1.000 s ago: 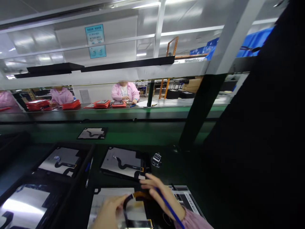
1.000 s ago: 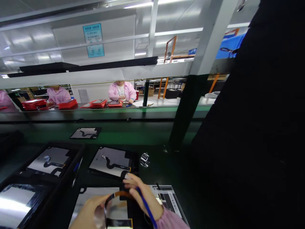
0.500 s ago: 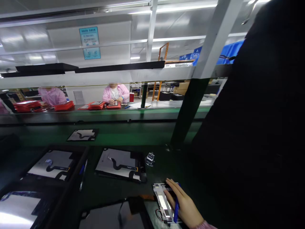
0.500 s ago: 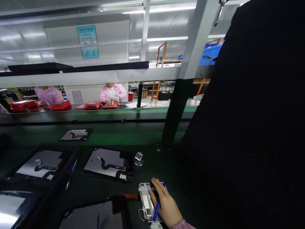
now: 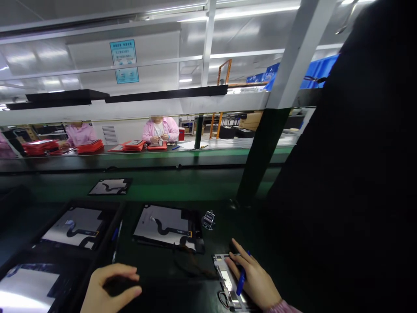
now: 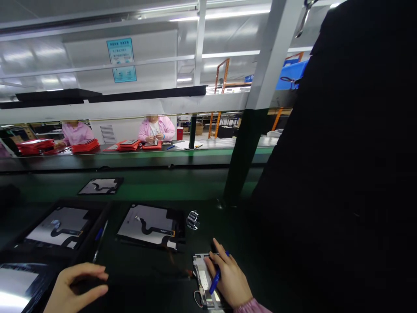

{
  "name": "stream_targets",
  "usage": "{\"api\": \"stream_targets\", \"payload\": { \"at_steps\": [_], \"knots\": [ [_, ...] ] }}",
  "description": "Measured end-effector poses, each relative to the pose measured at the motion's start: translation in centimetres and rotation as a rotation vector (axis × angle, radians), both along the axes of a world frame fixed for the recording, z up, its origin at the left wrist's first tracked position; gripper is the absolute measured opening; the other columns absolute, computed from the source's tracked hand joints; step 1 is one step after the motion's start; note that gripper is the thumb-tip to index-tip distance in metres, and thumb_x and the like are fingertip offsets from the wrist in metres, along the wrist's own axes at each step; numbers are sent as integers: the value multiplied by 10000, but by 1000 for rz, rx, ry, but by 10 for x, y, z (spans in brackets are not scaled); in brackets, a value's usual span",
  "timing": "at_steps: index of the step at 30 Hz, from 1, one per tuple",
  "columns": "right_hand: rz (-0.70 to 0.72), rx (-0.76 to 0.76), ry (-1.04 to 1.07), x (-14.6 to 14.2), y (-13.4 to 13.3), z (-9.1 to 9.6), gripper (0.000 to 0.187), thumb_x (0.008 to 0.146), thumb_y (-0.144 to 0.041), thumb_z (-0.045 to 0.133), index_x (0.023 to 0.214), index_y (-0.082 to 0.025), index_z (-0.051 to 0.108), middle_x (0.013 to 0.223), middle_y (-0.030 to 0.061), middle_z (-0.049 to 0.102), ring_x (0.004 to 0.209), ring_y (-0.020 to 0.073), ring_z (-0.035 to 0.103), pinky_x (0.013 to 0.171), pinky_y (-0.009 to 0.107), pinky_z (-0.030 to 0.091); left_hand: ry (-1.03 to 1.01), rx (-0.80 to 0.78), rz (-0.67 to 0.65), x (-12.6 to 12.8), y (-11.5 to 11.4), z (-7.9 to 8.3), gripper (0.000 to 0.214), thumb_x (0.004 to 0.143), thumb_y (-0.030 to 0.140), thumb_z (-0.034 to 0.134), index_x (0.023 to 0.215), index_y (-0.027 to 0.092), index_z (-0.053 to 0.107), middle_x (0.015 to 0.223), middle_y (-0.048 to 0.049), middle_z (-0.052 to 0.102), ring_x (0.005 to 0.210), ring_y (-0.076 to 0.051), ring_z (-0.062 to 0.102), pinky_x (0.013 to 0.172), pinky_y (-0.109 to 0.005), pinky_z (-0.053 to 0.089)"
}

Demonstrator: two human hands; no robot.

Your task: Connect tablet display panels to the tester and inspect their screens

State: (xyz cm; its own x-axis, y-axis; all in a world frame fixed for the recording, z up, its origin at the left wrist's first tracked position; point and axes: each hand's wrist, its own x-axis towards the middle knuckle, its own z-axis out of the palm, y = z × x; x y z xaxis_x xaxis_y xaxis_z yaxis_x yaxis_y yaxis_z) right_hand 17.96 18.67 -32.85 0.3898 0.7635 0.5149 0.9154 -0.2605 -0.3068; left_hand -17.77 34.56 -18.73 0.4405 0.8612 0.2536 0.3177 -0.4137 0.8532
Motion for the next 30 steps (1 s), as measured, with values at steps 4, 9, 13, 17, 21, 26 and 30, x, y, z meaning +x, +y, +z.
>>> {"api": "stream_targets", "payload": {
  "at_steps": [4, 9, 13, 17, 21, 26, 30],
  "knots": [
    [39, -28, 179, 2, -2, 9, 419, 929, -505, 430, 925, -212, 729, 1321, 124, 578, 951, 300, 700, 876, 496, 567, -100, -78, -120, 15, 24, 10, 245, 627, 344, 812, 821, 206, 756, 767, -67, 766, 755, -257, 721, 729, -331, 593],
    [239, 222, 385, -39, 10, 39, 493, 959, -373, 445, 1411, -187, 376, 1308, 143, 588, 1194, 261, 571, 994, 447, 495, -285, -56, -9, 30, 32, 0, 408, 759, 396, 721, 1106, 193, 657, 923, -79, 748, 822, -235, 692, 798, -349, 548],
    [338, 359, 387, -78, 29, 55, 558, 955, -342, 467, 1450, -210, 246, 1304, 150, 579, 1174, 250, 588, 967, 411, 523, -425, -22, 38, 34, 27, -30, 517, 874, 445, 575, 1326, 217, 466, 1158, -103, 672, 1041, -260, 633, 968, -418, 458],
    [269, 354, 294, -89, 40, 53, 536, 974, -329, 440, 1457, -215, 236, 1252, 142, 614, 1099, 243, 639, 880, 356, 576, -406, -24, 47, 29, 28, -65, 491, 846, 486, 593, 1260, 226, 540, 1322, -92, 569, 1281, -294, 468, 1112, -433, 316],
    [250, 353, 139, -85, 39, 38, 678, 978, -379, 417, 1529, -200, 65, 1299, 167, 580, 1094, 267, 640, 855, 360, 581, -400, -130, 119, 27, 30, -84, 607, 759, 576, 651, 1237, 217, 551, 1334, -106, 549, 1347, -333, 378, 1147, -471, 255],
    [276, 263, 39, -81, 28, 22, 785, 956, -423, 440, 1533, -146, -15, 1275, 206, 575, 1121, 311, 616, 855, 411, 576, -339, -69, 83, 28, 31, -86, 604, 831, 505, 603, 1337, 216, 443, 1417, -121, 460, 1369, -305, 348, 1139, -463, 274],
    [283, 231, 84, -82, 26, 23, 829, 936, -448, 477, 1533, -137, -6, 1268, 211, 579, 1105, 321, 622, 844, 411, 577, -240, -6, 22, 27, 32, -83, 753, 810, 410, 663, 1437, 227, 290, 1477, -141, 374, 1362, -311, 358, 1099, -469, 344]
  ]
}}
